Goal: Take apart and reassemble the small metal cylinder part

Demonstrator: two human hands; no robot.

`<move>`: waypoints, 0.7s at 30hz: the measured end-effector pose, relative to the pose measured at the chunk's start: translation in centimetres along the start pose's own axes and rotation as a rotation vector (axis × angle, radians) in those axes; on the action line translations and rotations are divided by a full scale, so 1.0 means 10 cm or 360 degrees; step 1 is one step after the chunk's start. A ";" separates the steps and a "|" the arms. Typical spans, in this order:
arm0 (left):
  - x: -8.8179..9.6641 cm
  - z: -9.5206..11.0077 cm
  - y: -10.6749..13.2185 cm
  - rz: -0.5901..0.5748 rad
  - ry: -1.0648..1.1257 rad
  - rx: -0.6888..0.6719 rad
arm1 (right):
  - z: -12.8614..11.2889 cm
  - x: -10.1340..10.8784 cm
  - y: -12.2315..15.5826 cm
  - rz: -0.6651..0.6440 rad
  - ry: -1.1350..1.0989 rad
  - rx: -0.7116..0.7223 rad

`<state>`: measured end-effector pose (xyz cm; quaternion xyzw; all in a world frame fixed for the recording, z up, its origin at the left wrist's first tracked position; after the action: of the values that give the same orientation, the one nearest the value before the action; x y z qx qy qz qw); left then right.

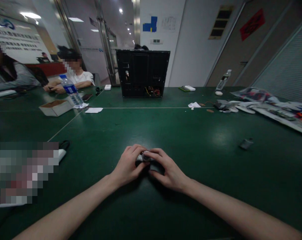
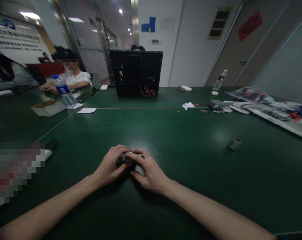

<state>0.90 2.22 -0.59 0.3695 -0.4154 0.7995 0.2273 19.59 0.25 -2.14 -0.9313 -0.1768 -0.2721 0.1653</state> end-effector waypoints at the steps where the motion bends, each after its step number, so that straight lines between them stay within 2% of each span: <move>1: 0.00 -0.01 0.00 -0.0002 -0.0007 0.0007 | 0.00 0.00 0.00 0.0028 -0.0002 -0.0008; 8: -0.04 -0.02 0.01 -0.0038 -0.0012 -0.0015 | -0.02 0.03 -0.03 0.0176 -0.0075 0.0051; 14: -0.05 -0.01 0.01 -0.0125 -0.0033 -0.0099 | -0.06 0.06 -0.04 0.0174 -0.0069 0.0063; 21: -0.05 0.00 0.00 -0.0175 0.0005 -0.0138 | -0.11 0.05 -0.04 0.0196 -0.0141 -0.0029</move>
<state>1.23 2.20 -0.95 0.3802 -0.4283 0.7678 0.2872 19.33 0.23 -0.86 -0.9531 -0.1238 -0.2214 0.1652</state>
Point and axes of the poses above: each hand's wrist, its own y-axis away from the middle knuckle, its own x-axis out of the back of the hand, z = x × y, the point moved 1 cm from there along -y, towards the middle knuckle, and after that the axes turned 15 degrees about -x, right-handed, at the moved point
